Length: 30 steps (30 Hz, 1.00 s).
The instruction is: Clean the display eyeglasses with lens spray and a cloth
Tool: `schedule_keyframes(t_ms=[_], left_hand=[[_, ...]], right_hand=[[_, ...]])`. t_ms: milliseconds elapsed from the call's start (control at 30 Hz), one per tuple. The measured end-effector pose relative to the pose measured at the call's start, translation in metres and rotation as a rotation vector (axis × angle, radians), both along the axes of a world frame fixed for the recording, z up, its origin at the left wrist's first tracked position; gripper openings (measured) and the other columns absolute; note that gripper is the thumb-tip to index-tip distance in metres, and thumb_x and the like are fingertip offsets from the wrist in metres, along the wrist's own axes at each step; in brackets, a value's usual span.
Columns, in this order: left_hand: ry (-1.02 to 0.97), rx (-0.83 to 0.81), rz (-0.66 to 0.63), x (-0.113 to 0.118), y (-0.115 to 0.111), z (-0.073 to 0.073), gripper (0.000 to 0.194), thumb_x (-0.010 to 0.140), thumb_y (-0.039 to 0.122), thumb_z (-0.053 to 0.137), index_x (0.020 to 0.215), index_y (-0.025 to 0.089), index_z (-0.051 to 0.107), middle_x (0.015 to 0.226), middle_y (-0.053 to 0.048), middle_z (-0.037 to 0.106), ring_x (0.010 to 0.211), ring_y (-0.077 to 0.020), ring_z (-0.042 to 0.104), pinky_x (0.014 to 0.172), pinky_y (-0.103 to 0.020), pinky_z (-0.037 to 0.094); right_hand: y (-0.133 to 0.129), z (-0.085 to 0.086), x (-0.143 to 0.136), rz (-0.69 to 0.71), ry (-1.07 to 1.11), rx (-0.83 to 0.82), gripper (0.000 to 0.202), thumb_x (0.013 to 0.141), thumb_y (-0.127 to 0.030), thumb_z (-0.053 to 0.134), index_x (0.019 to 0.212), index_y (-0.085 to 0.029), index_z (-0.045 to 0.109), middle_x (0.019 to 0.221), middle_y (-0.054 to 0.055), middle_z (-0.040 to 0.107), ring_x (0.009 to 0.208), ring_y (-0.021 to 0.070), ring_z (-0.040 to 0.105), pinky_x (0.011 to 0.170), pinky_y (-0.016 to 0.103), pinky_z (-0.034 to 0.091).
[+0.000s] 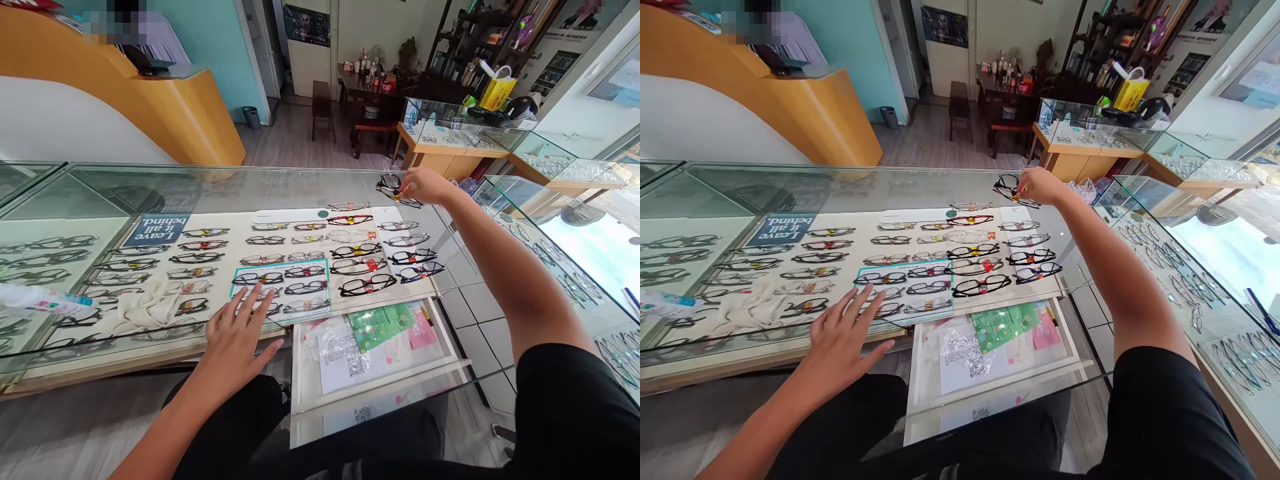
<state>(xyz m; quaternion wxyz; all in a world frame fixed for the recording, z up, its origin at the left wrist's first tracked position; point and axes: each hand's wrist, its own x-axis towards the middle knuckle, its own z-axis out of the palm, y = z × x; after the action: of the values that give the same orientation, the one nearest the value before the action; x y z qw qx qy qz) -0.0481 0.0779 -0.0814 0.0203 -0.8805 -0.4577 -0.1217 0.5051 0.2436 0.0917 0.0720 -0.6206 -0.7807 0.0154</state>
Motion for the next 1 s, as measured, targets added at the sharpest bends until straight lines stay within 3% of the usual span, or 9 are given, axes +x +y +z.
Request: schedule_keyframes(t_ms=[100, 200, 300, 367, 533, 667, 800, 900, 1000], left_hand=[[-0.014, -0.021, 0.014, 0.003, 0.000, 0.002, 0.079, 0.102, 0.056, 0.051, 0.172, 0.020, 0.040, 0.179, -0.019, 0.038, 0.163, -0.0461, 0.036, 0.126, -0.063, 0.030], [-0.015, -0.051, 0.020, 0.007, 0.001, 0.006, 0.081, 0.101, 0.056, 0.051, 0.173, 0.019, 0.040, 0.179, -0.020, 0.037, 0.165, -0.0471, 0.032, 0.127, -0.064, 0.028], [-0.001, -0.087, 0.021, 0.011, 0.001, 0.009, 0.085, 0.100, 0.057, 0.052, 0.174, 0.016, 0.037, 0.181, -0.022, 0.031, 0.166, -0.0485, 0.029, 0.128, -0.066, 0.026], [0.009, -0.111, 0.026, 0.013, 0.001, 0.011, 0.088, 0.099, 0.057, 0.054, 0.174, 0.016, 0.036, 0.182, -0.023, 0.028, 0.167, -0.0490, 0.026, 0.129, -0.066, 0.023], [0.031, -0.175, 0.041, 0.020, -0.003, 0.018, 0.097, 0.096, 0.059, 0.060, 0.175, 0.012, 0.029, 0.184, -0.026, 0.020, 0.170, -0.0491, 0.016, 0.132, -0.065, 0.017], [0.039, -0.194, 0.037, 0.026, 0.007, 0.035, 0.093, 0.095, 0.060, 0.063, 0.172, 0.014, 0.036, 0.177, -0.026, 0.033, 0.163, -0.0497, 0.028, 0.130, -0.063, 0.024], [0.047, -0.183, -0.031, 0.032, 0.034, 0.047, 0.091, 0.092, 0.067, 0.066, 0.166, 0.019, 0.046, 0.167, -0.023, 0.042, 0.154, -0.0466, 0.037, 0.127, -0.059, 0.027], [0.034, -0.151, -0.072, 0.036, 0.047, 0.043, 0.094, 0.090, 0.070, 0.066, 0.167, 0.019, 0.045, 0.166, -0.023, 0.040, 0.154, -0.0464, 0.036, 0.128, -0.059, 0.025], [0.008, -0.111, -0.075, 0.036, 0.050, 0.036, 0.092, 0.091, 0.069, 0.065, 0.166, 0.020, 0.045, 0.164, -0.023, 0.041, 0.152, -0.0464, 0.038, 0.127, -0.060, 0.027]], right_hand=[[-0.051, 0.027, -0.029, 0.143, 0.126, 0.011, 0.025, 0.092, -0.044, 0.077, 0.098, -0.022, 0.085, 0.112, 0.010, 0.075, 0.108, 0.0301, 0.068, 0.097, 0.044, 0.051], [-0.112, 0.042, -0.072, 0.310, 0.241, -0.062, 0.025, 0.095, -0.048, 0.077, 0.097, -0.023, 0.084, 0.113, 0.008, 0.074, 0.107, 0.0277, 0.068, 0.100, 0.045, 0.050], [-0.173, 0.042, -0.117, 0.457, 0.317, -0.218, 0.021, 0.101, -0.042, 0.073, 0.099, -0.023, 0.082, 0.113, 0.008, 0.074, 0.108, 0.0254, 0.068, 0.099, 0.042, 0.051], [-0.206, 0.034, -0.142, 0.523, 0.340, -0.333, 0.018, 0.104, -0.036, 0.070, 0.101, -0.022, 0.080, 0.112, 0.009, 0.074, 0.109, 0.0247, 0.068, 0.099, 0.041, 0.050], [-0.258, -0.016, -0.173, 0.544, 0.330, -0.496, 0.012, 0.104, -0.026, 0.069, 0.099, -0.020, 0.078, 0.107, 0.010, 0.073, 0.107, 0.0256, 0.067, 0.095, 0.039, 0.051], [-0.271, -0.075, -0.172, 0.454, 0.270, -0.516, 0.008, 0.102, -0.023, 0.072, 0.103, -0.018, 0.079, 0.110, 0.012, 0.073, 0.106, 0.0268, 0.068, 0.093, 0.039, 0.052], [-0.264, -0.134, -0.164, 0.343, 0.101, -0.524, 0.009, 0.100, -0.022, 0.074, 0.103, -0.017, 0.081, 0.116, 0.014, 0.076, 0.115, 0.0303, 0.069, 0.103, 0.043, 0.050], [-0.248, -0.171, -0.151, 0.249, -0.054, -0.463, 0.009, 0.099, -0.022, 0.076, 0.103, -0.019, 0.083, 0.121, 0.014, 0.077, 0.126, 0.0317, 0.066, 0.115, 0.045, 0.045], [-0.223, -0.196, -0.128, 0.144, -0.117, -0.397, 0.010, 0.099, -0.018, 0.073, 0.103, -0.016, 0.082, 0.125, 0.016, 0.077, 0.131, 0.0339, 0.064, 0.119, 0.049, 0.043]])
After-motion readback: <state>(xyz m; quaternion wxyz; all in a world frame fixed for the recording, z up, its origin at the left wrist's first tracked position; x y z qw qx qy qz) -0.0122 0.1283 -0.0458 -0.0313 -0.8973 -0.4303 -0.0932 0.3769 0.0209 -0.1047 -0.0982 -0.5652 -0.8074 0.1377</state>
